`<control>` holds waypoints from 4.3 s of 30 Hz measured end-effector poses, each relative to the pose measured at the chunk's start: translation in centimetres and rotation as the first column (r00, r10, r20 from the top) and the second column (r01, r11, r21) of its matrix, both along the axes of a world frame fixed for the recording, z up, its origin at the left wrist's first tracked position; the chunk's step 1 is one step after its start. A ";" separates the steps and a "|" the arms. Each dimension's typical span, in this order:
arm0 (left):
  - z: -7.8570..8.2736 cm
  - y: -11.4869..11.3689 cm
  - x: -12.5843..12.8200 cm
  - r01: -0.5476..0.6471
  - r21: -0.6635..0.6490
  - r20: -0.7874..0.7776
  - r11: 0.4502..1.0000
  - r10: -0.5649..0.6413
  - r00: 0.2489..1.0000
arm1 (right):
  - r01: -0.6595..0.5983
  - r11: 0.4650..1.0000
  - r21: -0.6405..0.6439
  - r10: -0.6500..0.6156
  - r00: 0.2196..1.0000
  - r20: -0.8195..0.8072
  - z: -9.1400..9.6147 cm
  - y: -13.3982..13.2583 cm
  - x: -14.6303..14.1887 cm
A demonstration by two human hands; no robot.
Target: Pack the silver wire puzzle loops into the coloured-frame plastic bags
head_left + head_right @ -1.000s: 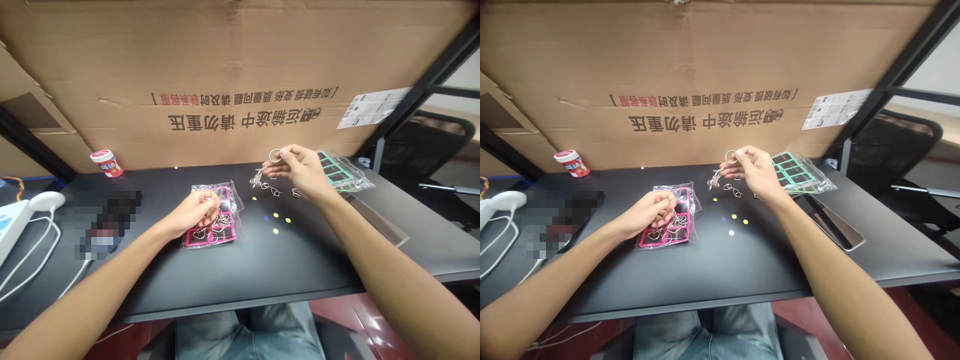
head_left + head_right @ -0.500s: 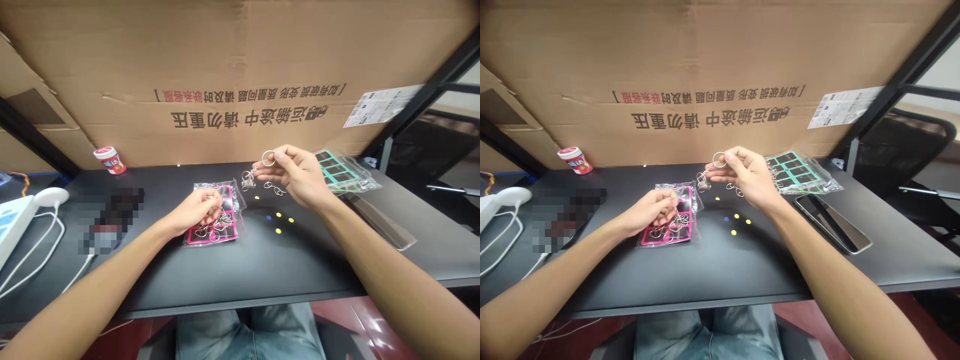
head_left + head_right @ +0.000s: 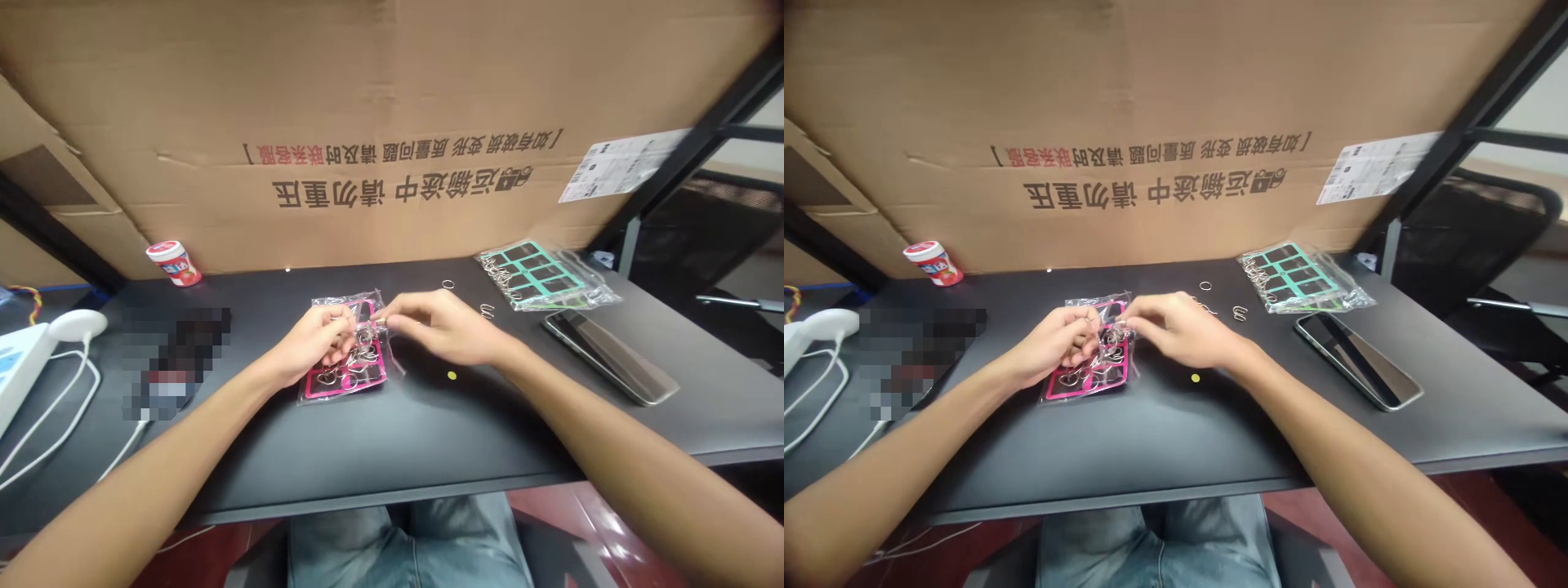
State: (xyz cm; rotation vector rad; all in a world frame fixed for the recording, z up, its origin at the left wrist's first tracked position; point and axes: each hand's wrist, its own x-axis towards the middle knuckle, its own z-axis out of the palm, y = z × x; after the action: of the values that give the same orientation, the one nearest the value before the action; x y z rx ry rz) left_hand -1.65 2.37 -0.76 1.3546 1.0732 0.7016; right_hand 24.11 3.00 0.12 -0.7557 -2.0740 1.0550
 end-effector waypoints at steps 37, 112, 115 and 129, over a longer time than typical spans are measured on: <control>0.0 -0.2 0.4 -0.078 0.026 0.146 0.997 0.073 0.987 | 0.147 0.985 0.096 -0.170 0.662 0.730 0.6 3.9 6.9; 0.3 -0.4 0.6 -0.071 0.029 0.154 0.997 0.066 0.986 | 0.362 0.763 0.536 -0.626 0.621 0.472 -4.4 7.4 7.8; 0.2 -0.3 0.5 -0.074 0.040 0.148 0.996 0.067 0.987 | 0.286 0.771 0.568 -0.624 0.518 0.586 -4.5 8.2 8.0; -0.3 -0.3 0.5 -0.062 0.048 0.137 0.997 0.055 0.989 | 0.402 0.908 -0.115 -0.414 0.904 -0.110 -1.4 2.9 1.8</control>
State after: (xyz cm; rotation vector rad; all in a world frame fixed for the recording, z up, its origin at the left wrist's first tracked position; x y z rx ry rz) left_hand -1.15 2.04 -1.06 1.3043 0.9952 0.8583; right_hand 25.96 5.89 -1.31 -1.0811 -1.6650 0.9332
